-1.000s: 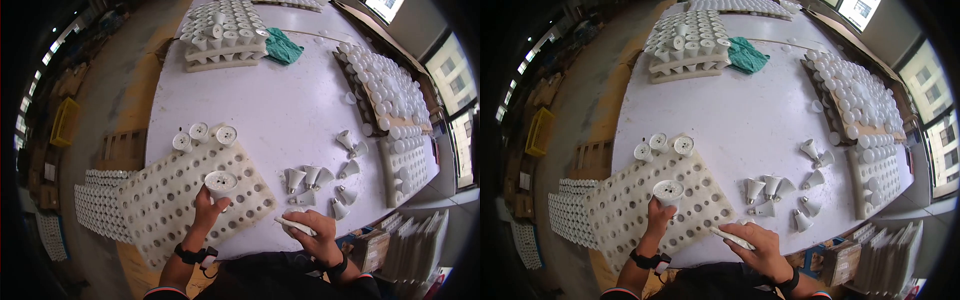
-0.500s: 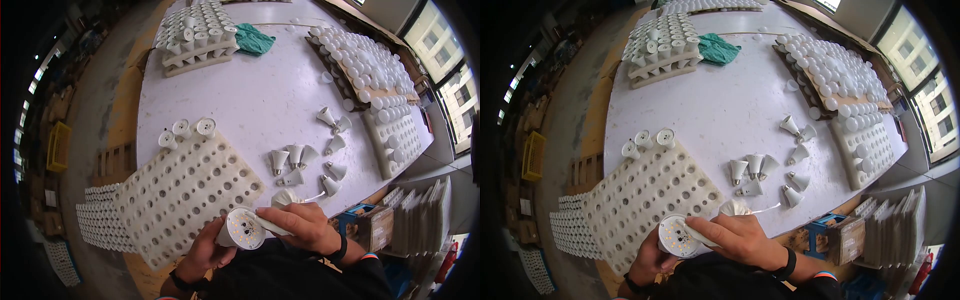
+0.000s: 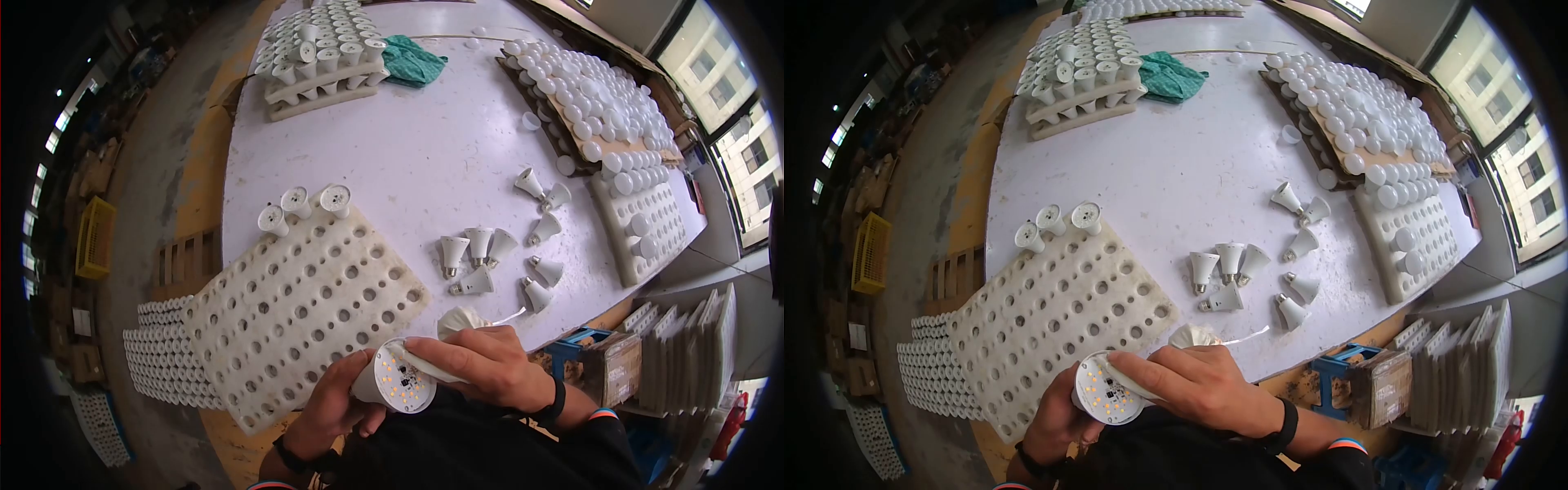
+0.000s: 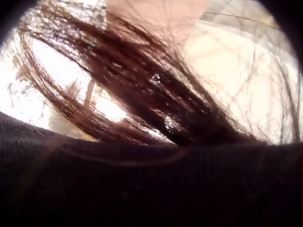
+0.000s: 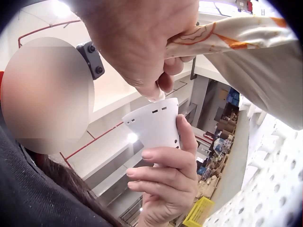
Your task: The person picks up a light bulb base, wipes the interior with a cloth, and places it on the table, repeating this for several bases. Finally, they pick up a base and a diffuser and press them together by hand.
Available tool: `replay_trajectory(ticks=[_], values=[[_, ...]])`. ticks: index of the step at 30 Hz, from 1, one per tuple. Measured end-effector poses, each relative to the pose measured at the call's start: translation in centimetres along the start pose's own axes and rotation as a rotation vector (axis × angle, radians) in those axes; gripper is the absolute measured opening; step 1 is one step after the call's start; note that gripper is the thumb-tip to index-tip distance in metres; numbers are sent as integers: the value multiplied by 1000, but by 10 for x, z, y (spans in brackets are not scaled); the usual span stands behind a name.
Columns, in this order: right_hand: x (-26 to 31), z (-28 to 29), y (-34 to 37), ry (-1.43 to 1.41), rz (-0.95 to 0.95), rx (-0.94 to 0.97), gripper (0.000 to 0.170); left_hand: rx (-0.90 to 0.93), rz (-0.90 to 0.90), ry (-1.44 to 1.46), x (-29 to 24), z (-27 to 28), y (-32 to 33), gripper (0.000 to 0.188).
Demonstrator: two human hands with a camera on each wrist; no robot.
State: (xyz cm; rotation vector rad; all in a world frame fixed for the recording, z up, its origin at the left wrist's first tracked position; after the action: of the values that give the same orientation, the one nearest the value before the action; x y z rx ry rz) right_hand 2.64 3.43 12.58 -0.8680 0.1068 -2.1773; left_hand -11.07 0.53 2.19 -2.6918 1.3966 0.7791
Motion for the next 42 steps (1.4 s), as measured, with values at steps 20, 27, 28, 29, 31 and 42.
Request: replay_trajectory(ticks=[20,27,28,29,31,42], values=[[-5,-7,3,62,-25,34,40,-89,-318,-286,-26,0,14,44],[-9,-9,3,31,-56,54,36,-127,-466,-474,-35,3,21,44],[-10,-10,3,42,-63,57,35,-123,-481,-512,-38,-1,20,42],[-10,-10,3,42,-64,57,35,-120,-497,-550,-41,-5,20,40],[-11,-10,3,29,-72,50,34,-115,-500,-534,-41,-5,21,36],[-17,-16,2,-136,-150,118,24,-160,-555,-597,-49,-3,23,14]])
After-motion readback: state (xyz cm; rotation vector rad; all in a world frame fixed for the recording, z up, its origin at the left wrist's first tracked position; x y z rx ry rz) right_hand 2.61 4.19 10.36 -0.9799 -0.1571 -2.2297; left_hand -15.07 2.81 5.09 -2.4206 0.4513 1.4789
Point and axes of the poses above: each hand's wrist, its own y-axis away from the middle knuckle, its own z-axis out of the back of the hand, x = y × z, the point moved 7 cm from there along -y, towards the middle knuckle, and after that the axes turned 13 degrees about x, right-handed, at the moved point
